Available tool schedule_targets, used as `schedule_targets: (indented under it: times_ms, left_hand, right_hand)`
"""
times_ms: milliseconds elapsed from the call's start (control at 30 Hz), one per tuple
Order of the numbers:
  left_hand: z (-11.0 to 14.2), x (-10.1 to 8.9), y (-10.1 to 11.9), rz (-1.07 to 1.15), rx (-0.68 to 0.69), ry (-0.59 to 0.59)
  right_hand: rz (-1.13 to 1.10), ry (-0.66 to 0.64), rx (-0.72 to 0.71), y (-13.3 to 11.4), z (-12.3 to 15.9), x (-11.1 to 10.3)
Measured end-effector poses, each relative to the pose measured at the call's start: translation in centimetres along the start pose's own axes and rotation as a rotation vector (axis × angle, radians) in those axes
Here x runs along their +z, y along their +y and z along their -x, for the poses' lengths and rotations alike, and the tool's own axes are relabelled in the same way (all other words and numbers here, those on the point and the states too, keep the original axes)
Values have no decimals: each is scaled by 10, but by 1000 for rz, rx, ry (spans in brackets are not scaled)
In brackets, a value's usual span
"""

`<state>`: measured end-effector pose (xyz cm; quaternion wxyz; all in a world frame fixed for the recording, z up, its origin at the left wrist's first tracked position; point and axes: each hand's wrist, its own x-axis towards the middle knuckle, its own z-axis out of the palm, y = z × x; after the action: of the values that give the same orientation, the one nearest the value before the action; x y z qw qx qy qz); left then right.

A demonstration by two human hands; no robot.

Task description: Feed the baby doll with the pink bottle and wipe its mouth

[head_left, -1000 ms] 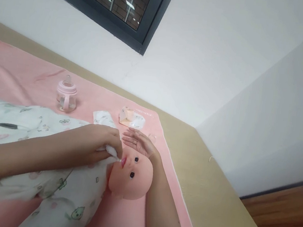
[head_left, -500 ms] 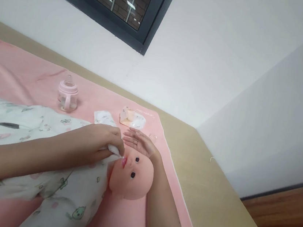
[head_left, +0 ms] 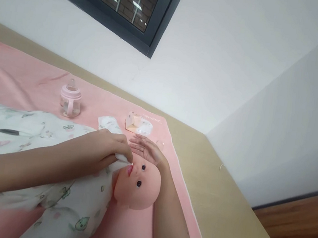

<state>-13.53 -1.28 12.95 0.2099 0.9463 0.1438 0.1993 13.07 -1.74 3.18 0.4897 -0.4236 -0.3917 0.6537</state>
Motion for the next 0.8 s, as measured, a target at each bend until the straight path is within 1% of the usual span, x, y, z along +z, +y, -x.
schedule_targets:
  times_ms: [167, 300, 433, 533, 633, 800]
  left_hand:
    - [2, 1, 5, 20, 61, 13]
    - [3, 10, 3, 32, 102, 20]
    - [4, 19, 0, -50, 150, 71]
    - [4, 21, -1, -99, 163, 98]
    - [3, 21, -2, -115, 150, 110]
    - [2, 27, -10, -110, 192, 172]
  right_hand:
    - [11, 18, 15, -2, 0, 1]
    - [10, 24, 15, -1, -1, 0]
    - [6, 22, -9, 0, 1, 2]
    - [-2, 22, -14, 0, 1, 3]
    - [2, 15, -7, 0, 1, 3]
    - [-1, 2, 0, 0, 0, 1]
